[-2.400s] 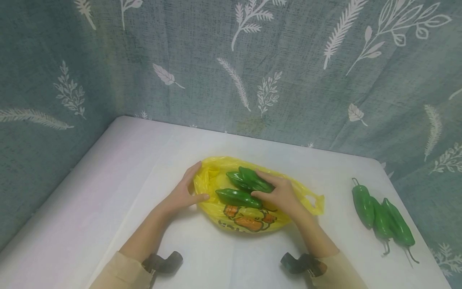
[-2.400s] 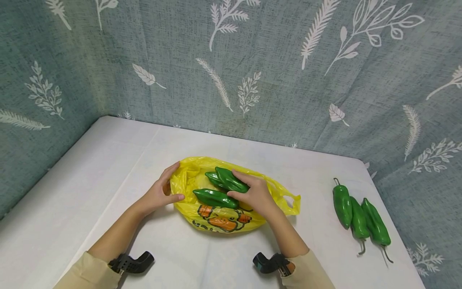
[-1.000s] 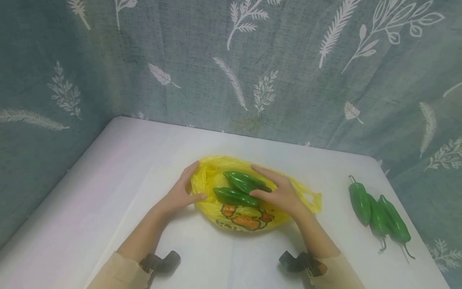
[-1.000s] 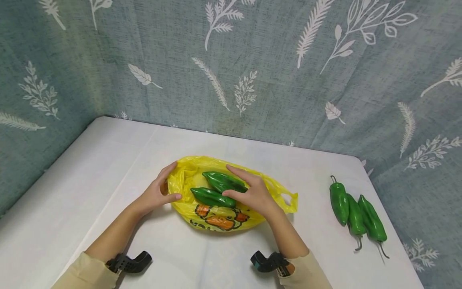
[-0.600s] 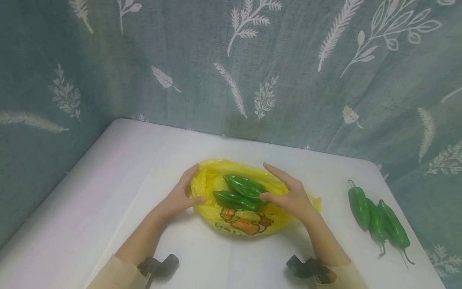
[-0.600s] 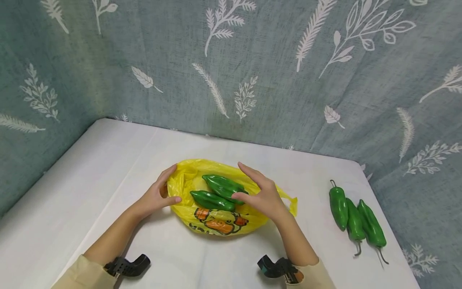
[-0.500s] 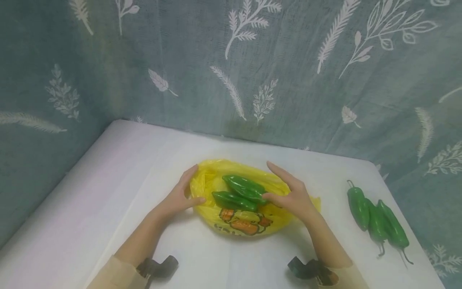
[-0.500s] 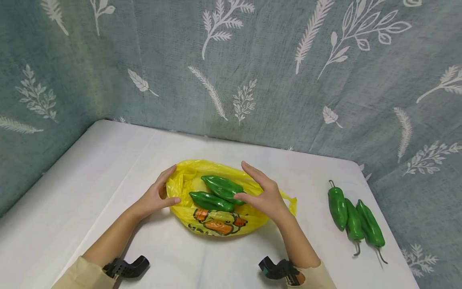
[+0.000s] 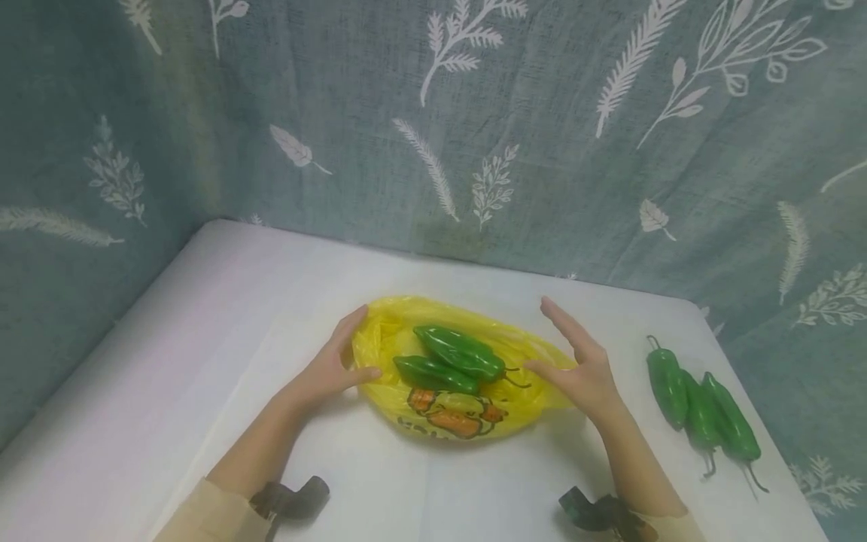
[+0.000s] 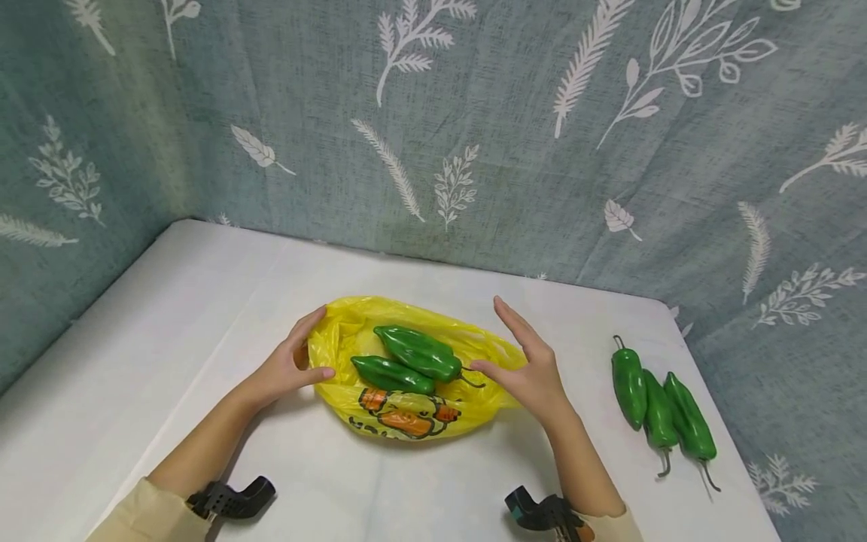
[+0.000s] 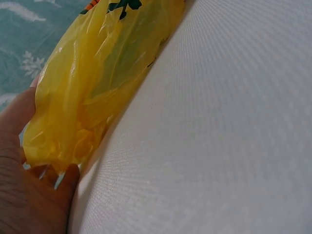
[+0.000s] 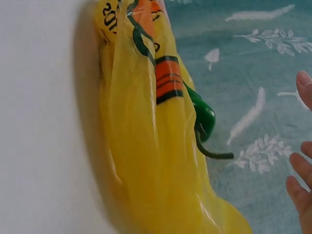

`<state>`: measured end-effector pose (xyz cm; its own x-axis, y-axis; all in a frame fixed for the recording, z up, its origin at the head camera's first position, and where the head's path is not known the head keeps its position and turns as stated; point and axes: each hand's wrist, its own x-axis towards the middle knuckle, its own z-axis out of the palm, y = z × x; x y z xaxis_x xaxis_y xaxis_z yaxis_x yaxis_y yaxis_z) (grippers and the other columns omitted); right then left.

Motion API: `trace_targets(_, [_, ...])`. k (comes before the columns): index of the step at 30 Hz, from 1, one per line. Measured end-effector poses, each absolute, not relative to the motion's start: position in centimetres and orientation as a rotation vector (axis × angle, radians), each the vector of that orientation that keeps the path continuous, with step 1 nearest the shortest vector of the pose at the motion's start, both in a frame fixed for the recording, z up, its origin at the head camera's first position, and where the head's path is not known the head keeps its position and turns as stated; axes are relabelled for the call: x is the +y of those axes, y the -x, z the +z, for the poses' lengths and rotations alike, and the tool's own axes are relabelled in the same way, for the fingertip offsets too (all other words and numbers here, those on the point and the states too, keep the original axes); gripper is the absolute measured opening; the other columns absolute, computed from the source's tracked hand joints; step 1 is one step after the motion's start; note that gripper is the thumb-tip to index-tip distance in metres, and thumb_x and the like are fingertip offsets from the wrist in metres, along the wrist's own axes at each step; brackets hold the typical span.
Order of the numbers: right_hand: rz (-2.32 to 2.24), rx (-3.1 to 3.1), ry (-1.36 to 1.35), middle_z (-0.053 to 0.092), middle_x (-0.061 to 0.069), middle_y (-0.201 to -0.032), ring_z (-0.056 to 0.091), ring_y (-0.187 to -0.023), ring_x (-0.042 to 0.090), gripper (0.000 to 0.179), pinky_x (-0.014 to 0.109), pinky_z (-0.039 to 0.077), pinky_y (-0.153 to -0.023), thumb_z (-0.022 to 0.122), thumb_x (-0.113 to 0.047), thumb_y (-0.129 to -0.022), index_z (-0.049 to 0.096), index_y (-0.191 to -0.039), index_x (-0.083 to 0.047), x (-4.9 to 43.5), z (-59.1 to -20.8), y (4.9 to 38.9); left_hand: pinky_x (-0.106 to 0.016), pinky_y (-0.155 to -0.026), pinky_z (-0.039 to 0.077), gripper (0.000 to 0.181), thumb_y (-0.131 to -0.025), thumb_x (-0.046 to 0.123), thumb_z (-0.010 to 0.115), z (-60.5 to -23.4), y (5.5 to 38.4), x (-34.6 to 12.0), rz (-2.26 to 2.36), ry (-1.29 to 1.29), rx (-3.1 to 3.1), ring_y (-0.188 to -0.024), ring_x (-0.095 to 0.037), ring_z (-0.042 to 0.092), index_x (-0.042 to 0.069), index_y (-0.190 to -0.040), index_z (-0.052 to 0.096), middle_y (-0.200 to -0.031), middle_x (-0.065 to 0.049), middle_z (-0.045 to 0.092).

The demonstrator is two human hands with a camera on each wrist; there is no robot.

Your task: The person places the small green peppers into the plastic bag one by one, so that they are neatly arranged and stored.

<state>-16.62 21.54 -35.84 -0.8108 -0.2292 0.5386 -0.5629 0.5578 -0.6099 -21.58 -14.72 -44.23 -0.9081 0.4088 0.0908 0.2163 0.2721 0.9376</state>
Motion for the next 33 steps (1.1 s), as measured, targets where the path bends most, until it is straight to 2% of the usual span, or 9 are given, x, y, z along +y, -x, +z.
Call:
trace_targets(5, [1.148,-2.377,-0.563,0.045,-0.011,-0.142,0.038,-0.133,0.003,0.088,0.012,0.027,-0.108,0.078,0.01,-0.065,0.04,-0.143,-0.006,22.1,-35.4,16.0,-0.06,-0.114,0.0,0.1,-0.076,0.026,0.075,-44.2,21.4,-14.9,1.696,-0.569,2.372,-0.145,-0.034,0.003,0.014,-0.153,0.011,-0.159,-0.011,0.007])
trace_targets(9, [1.104,-2.361,-0.536,0.044,-0.005,-0.145,0.036,-0.134,0.002,0.094,0.012,0.027,-0.109,0.08,0.01,-0.062,0.039,-0.144,-0.009,23.3,-35.9,15.6,-0.06,-0.114,0.001,0.1,-0.076,0.026,0.075,-44.3,21.0,-14.8,1.698,-0.578,2.379,-0.145,-0.034,0.004,0.014,-0.153,0.011,-0.159,-0.011,0.007])
trace_targets(12, [1.095,-2.356,-0.494,0.042,0.005,-0.147,0.034,-0.136,0.002,0.098,0.012,0.026,-0.11,0.081,0.01,-0.061,0.036,-0.145,-0.009,24.0,-35.9,15.3,-0.06,-0.114,0.001,0.1,-0.077,0.026,0.075,-44.3,20.9,-14.7,1.701,-0.599,2.389,-0.145,-0.034,0.004,0.014,-0.153,0.011,-0.159,-0.011,0.007])
trace_targets(16, [1.074,-2.367,-0.374,0.039,0.012,-0.148,0.031,-0.136,0.0,0.099,0.01,0.024,-0.11,0.081,0.009,-0.064,0.032,-0.148,-0.013,24.8,-36.0,14.5,-0.059,-0.114,0.002,0.1,-0.077,0.026,0.075,-44.5,20.9,-14.7,1.698,-0.611,2.407,-0.145,-0.035,0.004,0.013,-0.153,0.011,-0.158,-0.013,0.007])
trace_targets(19, [1.031,-2.369,-0.256,0.038,0.011,-0.149,0.03,-0.135,-0.004,0.1,0.008,0.023,-0.108,0.08,0.007,-0.065,0.031,-0.148,-0.016,25.5,-36.3,13.8,-0.06,-0.114,0.002,0.1,-0.077,0.027,0.075,-44.7,20.8,-14.7,1.683,-0.599,2.416,-0.145,-0.034,0.004,0.013,-0.153,0.011,-0.159,-0.012,0.007])
trace_targets(27, [0.973,-2.228,-0.242,0.04,0.013,-0.147,0.034,-0.136,0.002,0.099,0.013,0.026,-0.11,0.077,0.018,-0.058,0.036,-0.145,-0.005,28.6,-37.5,13.1,-0.061,-0.113,0.002,0.1,-0.077,0.028,0.075,-44.5,20.4,-14.3,1.676,-0.584,2.406,-0.145,-0.034,0.004,0.015,-0.153,0.011,-0.159,-0.011,0.006])
trace_targets(29, [0.931,-2.245,-0.206,0.04,0.009,-0.148,0.032,-0.135,-0.003,0.098,0.011,0.025,-0.11,0.077,0.015,-0.06,0.037,-0.145,-0.009,29.1,-37.5,13.0,-0.06,-0.114,0.002,0.1,-0.077,0.028,0.075,-44.4,20.2,-14.4,1.675,-0.583,2.412,-0.145,-0.034,0.004,0.014,-0.153,0.011,-0.159,-0.011,0.006])
trace_targets(33, [0.921,-2.266,-0.132,0.04,0.007,-0.149,0.032,-0.135,-0.002,0.095,0.011,0.025,-0.11,0.076,0.012,-0.065,0.035,-0.147,-0.014,29.8,-37.2,12.8,-0.059,-0.114,0.003,0.1,-0.076,0.027,0.075,-44.4,20.0,-14.4,1.68,-0.571,2.421,-0.145,-0.033,0.004,0.013,-0.153,0.011,-0.159,-0.01,0.006])
